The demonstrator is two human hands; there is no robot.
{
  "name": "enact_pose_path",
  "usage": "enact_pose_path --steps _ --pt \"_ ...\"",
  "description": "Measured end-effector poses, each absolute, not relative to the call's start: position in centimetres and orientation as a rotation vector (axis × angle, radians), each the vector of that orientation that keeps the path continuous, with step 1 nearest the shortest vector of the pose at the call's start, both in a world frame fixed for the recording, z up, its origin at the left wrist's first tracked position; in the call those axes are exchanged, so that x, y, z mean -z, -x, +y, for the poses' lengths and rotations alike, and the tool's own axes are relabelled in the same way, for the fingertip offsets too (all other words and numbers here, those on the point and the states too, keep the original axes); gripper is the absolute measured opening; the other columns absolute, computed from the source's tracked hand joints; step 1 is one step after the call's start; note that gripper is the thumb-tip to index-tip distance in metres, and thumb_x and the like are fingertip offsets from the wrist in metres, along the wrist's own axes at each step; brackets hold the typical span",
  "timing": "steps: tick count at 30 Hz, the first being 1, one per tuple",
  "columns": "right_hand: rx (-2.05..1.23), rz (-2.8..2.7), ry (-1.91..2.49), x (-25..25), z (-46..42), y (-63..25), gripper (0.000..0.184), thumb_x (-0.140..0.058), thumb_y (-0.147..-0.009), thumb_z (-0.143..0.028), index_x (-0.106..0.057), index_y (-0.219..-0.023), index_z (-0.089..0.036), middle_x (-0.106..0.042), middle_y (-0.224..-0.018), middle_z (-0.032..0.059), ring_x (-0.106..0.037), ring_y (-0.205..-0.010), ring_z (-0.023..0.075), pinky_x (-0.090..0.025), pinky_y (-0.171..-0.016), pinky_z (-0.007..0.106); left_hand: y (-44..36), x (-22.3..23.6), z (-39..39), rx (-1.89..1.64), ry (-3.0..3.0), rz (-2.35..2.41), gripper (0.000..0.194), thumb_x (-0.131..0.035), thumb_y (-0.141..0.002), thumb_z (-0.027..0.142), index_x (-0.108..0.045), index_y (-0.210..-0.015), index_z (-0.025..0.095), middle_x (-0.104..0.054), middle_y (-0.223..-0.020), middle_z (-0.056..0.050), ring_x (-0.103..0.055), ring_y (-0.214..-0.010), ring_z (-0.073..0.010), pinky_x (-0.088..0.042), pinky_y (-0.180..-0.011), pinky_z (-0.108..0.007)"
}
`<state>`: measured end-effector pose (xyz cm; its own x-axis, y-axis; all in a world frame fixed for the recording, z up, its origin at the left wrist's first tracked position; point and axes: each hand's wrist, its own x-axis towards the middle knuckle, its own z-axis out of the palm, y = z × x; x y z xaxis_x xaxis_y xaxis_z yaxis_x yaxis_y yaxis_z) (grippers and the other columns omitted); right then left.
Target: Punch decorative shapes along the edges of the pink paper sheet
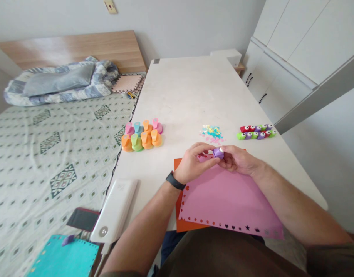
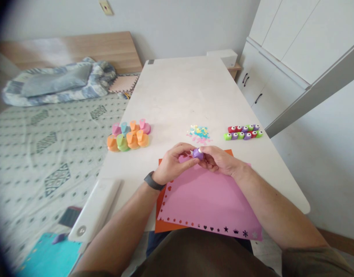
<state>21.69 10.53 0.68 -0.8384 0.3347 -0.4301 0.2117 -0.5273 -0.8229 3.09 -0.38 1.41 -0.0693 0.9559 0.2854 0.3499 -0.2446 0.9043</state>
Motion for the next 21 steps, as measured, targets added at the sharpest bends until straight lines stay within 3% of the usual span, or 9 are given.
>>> enact_pose_path --steps 5,15,21 --pt "-2.465 -1.524 0.906 -0.94 10.16 -21.44 0.04 -0.059 -0.088 -0.055 -0.059 -0.074 -0.017 -0.047 -0.055 -0.004 -0.024 -0.041 0.0059 -0.01 -0.038 0.021 -3.16 -1.23 -0.47 -1.286 -1.646 1.387 0.032 -0.079 -0.086 0.035 -0.074 -0.114 0.021 -0.07 -0.113 -0.01 -0.067 -0.101 -0.0186 -0.057 -0.091 -0.034" --pt "-2.346 -1.598 0.921 -0.82 10.16 -21.19 0.032 -0.063 -0.09 -0.051 -0.062 -0.085 -0.019 -0.047 -0.059 -0.0047 -0.025 -0.043 0.0062 -0.011 -0.039 0.021 -3.27 -0.65 -0.34 -1.321 -1.674 1.447 0.032 -0.079 -0.087 0.033 -0.075 -0.116 0.022 -0.07 -0.109 -0.007 -0.067 -0.098 -0.0169 -0.057 -0.092 -0.034" --pt "-2.319 -1.64 0.938 -0.88 9.84 -21.02 0.037 -0.059 -0.092 -0.053 -0.055 -0.076 -0.02 -0.043 -0.057 -0.0058 -0.022 -0.043 0.0059 -0.012 -0.039 0.021 -3.38 -0.58 -0.3 -1.315 -1.693 1.445 0.031 -0.079 -0.087 0.035 -0.075 -0.114 0.021 -0.07 -0.108 -0.008 -0.067 -0.096 -0.0169 -0.057 -0.091 -0.035"
